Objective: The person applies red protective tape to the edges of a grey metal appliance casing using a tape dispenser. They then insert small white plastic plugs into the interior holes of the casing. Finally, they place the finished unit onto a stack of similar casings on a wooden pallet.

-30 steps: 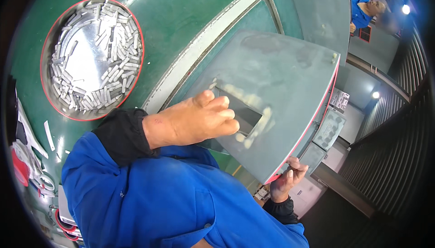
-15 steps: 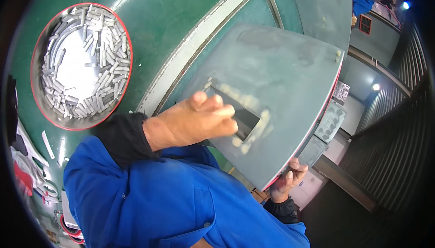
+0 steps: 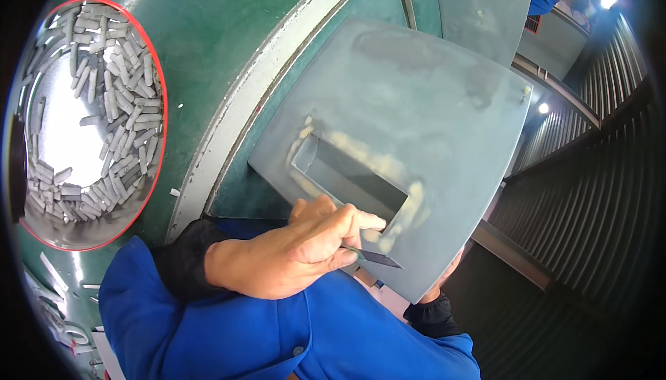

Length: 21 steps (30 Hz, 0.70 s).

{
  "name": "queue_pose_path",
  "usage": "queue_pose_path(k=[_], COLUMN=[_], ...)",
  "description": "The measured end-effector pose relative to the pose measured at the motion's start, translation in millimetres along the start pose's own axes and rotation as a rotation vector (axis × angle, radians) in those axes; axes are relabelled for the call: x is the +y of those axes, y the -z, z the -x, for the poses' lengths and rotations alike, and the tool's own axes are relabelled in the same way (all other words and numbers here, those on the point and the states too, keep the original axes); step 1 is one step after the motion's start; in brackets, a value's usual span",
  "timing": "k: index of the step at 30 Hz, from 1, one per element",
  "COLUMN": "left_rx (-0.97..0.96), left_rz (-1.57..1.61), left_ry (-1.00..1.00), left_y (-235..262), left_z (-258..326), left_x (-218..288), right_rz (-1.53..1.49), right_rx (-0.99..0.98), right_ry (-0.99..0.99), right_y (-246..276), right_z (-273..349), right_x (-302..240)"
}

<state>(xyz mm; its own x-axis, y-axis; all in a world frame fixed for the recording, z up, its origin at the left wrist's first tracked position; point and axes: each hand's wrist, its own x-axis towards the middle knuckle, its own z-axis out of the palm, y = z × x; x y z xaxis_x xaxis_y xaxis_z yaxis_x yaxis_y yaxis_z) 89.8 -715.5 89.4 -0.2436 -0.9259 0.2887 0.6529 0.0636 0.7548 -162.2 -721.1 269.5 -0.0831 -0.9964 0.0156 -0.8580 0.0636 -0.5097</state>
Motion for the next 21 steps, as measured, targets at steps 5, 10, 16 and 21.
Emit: queue_pose_path(k=[5, 10, 16, 21], left_rx=[0.006, -0.013, 0.144, 0.343], left_rz=[0.078, -0.090, -0.024, 0.109], left_ry=[0.021, 0.058, 0.066, -0.028], left_y=[-9, -11, -22, -34], left_z=[-1, -1, -10, -32], left_x=[8, 24, 20, -13], right_rz=[-0.031, -0.091, -0.176, -0.240], right_rx=[0.076, 0.057, -0.078, -0.130], right_ry=[-0.042, -0.002, 0.140, 0.259], right_y=[6, 11, 14, 9], right_z=[-1, -3, -6, -7], right_x=[10, 14, 13, 10])
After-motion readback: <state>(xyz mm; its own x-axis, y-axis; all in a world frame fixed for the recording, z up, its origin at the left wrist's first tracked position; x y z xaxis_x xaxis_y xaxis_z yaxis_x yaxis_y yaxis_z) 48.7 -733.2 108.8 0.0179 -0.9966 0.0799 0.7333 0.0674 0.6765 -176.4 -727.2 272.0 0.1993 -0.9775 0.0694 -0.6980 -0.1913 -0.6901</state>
